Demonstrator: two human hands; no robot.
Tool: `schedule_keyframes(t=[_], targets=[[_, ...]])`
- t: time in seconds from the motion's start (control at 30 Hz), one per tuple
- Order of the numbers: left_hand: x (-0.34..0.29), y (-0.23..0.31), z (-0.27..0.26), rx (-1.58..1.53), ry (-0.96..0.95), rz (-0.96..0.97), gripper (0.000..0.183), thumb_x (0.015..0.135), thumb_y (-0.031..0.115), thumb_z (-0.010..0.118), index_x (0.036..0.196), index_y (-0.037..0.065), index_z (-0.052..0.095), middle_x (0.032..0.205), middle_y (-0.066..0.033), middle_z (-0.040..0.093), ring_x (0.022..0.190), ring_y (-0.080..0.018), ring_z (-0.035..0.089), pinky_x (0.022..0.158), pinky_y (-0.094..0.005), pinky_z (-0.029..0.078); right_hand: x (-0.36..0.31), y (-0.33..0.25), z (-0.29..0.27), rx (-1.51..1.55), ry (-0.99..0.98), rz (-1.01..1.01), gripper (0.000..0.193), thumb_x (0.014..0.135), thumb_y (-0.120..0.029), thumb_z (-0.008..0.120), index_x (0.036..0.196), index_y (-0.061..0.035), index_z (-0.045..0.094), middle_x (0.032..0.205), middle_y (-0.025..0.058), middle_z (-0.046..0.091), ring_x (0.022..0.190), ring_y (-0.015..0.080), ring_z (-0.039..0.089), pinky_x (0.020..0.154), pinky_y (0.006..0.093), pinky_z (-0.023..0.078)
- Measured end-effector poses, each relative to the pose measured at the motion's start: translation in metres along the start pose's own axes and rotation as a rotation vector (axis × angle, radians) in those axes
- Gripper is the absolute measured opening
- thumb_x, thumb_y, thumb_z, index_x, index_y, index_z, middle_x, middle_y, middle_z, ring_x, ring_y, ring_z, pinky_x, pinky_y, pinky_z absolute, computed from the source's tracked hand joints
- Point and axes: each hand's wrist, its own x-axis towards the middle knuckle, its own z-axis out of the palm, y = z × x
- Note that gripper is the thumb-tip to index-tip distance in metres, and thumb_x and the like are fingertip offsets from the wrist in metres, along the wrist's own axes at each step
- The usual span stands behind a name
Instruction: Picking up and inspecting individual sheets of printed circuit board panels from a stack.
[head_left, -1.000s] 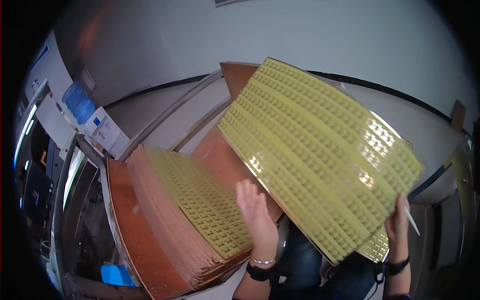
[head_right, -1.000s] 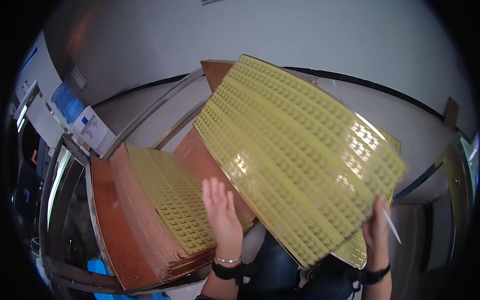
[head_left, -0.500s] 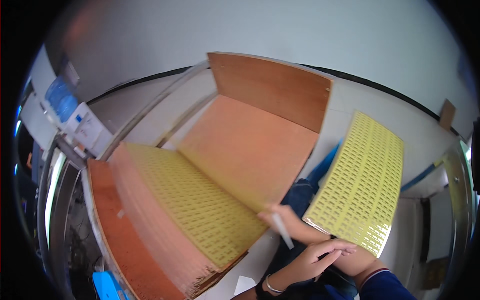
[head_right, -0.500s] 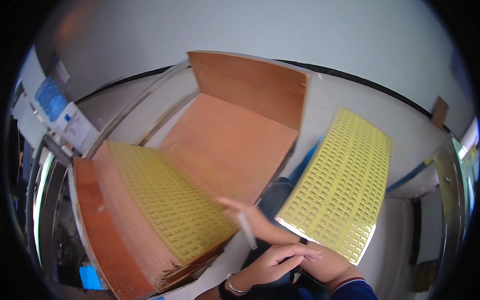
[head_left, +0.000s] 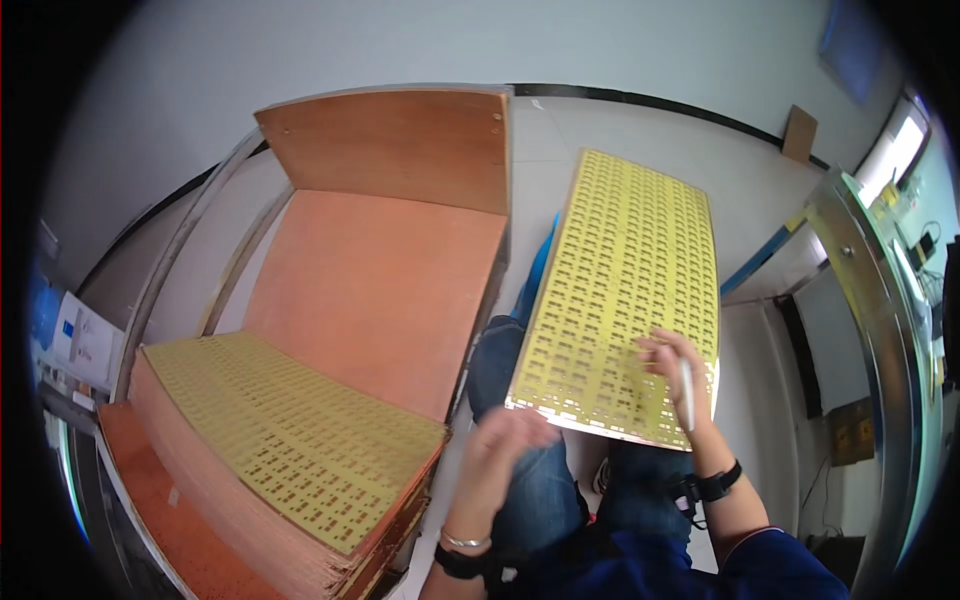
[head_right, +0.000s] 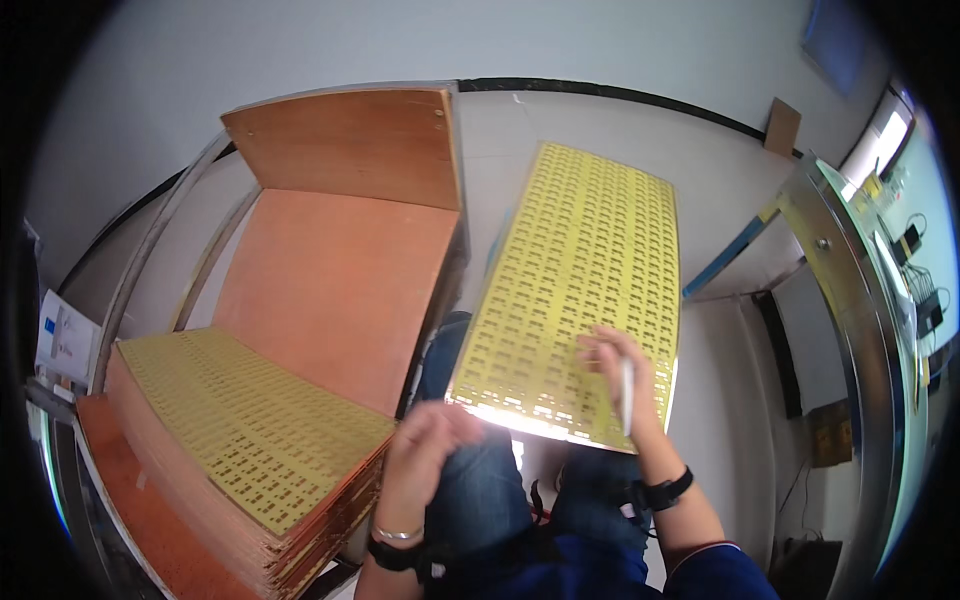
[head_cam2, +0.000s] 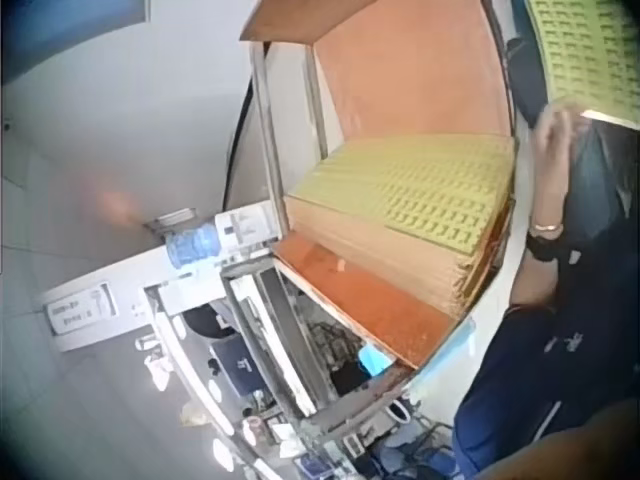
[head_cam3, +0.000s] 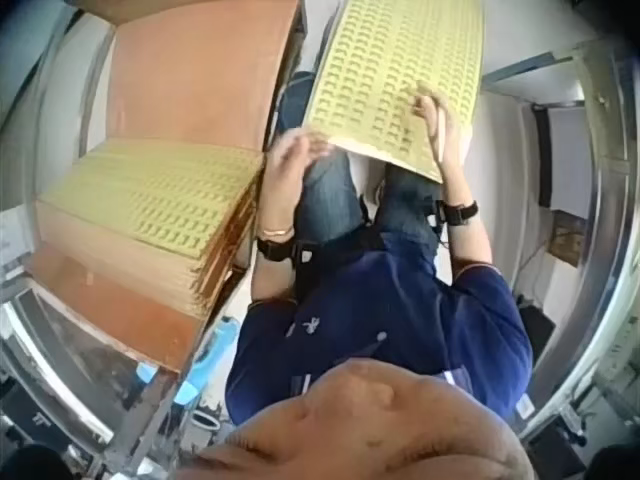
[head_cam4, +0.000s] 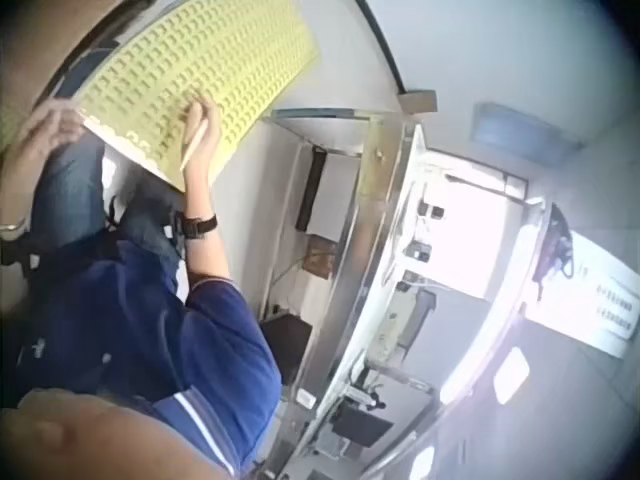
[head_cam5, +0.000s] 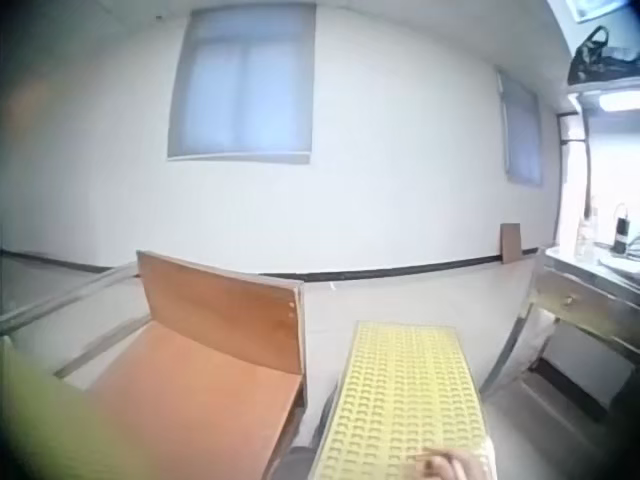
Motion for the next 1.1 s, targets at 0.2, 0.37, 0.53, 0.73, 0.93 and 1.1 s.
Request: schedule_keyframes(t=[0.2,0.37,0.53,0.73,0.93,1.1], targets=[[0.039,-0.033,-0.037,-0.062,0.355,-0.122,0.04,0.096,0.029,0.042,0.121,-0.002,0.046,0.111,-0.0141,0.056,0.094,-0.0173,0.056,0.084,-0.0293,0.047,-0.05,0.032,-0.103,-0.233,0.483,0.084,0.028,0.094,-0.013,0.044,0.118,0.0005,0.05,0.101,0.0136,0.062,0.084,0.0152,0.059,0.074,0.0271,0.05],[0.058,-0.034,-0.027,-0.025,0.235,-0.357,0.036,0.095,0.03,0.045,0.112,-0.001,0.053,0.094,-0.0106,0.063,0.08,-0.0157,0.061,0.071,-0.0303,0.052,-0.075,0.047,-0.122,-0.166,0.443,0.234,0.027,0.094,-0.01,0.043,0.118,0.001,0.05,0.1,0.0139,0.061,0.084,0.0159,0.059,0.073,0.028,0.051],[0.056,-0.031,-0.021,0.133,0.183,-0.449,0.022,0.095,0.026,0.045,0.094,0.007,0.056,0.087,-0.0051,0.063,0.073,-0.0117,0.06,0.067,-0.0264,0.051,-0.075,0.039,-0.12,-0.085,0.403,0.29,0.028,0.093,-0.009,0.043,0.118,0.0027,0.049,0.099,0.0147,0.061,0.085,0.0172,0.06,0.073,0.0286,0.052],[0.045,-0.04,-0.016,0.123,0.097,-0.515,0.012,0.093,0.018,0.049,0.088,0.008,0.055,0.084,-0.0043,0.062,0.072,-0.0115,0.059,0.067,-0.0258,0.051,-0.074,0.038,-0.13,-0.244,0.419,0.291,0.027,0.092,-0.008,0.044,0.114,0.0046,0.052,0.093,0.0148,0.064,0.082,0.017,0.062,0.068,0.0263,0.051],[0.046,-0.044,-0.025,0.117,0.107,-0.539,0.011,0.092,0.013,0.051,0.082,0.008,0.053,0.084,-0.0051,0.062,0.072,-0.0123,0.06,0.067,-0.026,0.051,-0.067,0.002,-0.116,-0.65,0.379,0.23,0.024,0.088,-0.011,0.048,0.104,0.0003,0.062,0.075,0.017,0.066,0.068,0.0224,0.065,0.065,0.0316,0.05],[0.046,-0.04,-0.019,0.054,0.077,-0.537,0.011,0.091,0.013,0.052,0.082,0.008,0.053,0.084,-0.0047,0.062,0.072,-0.0123,0.06,0.068,-0.0265,0.051,-0.065,-0.006,-0.105,-0.993,0.368,0.221,0.023,0.085,-0.014,0.051,0.102,-0.0061,0.065,0.068,0.0203,0.062,0.066,0.0355,0.062,0.064,0.0387,0.05]])
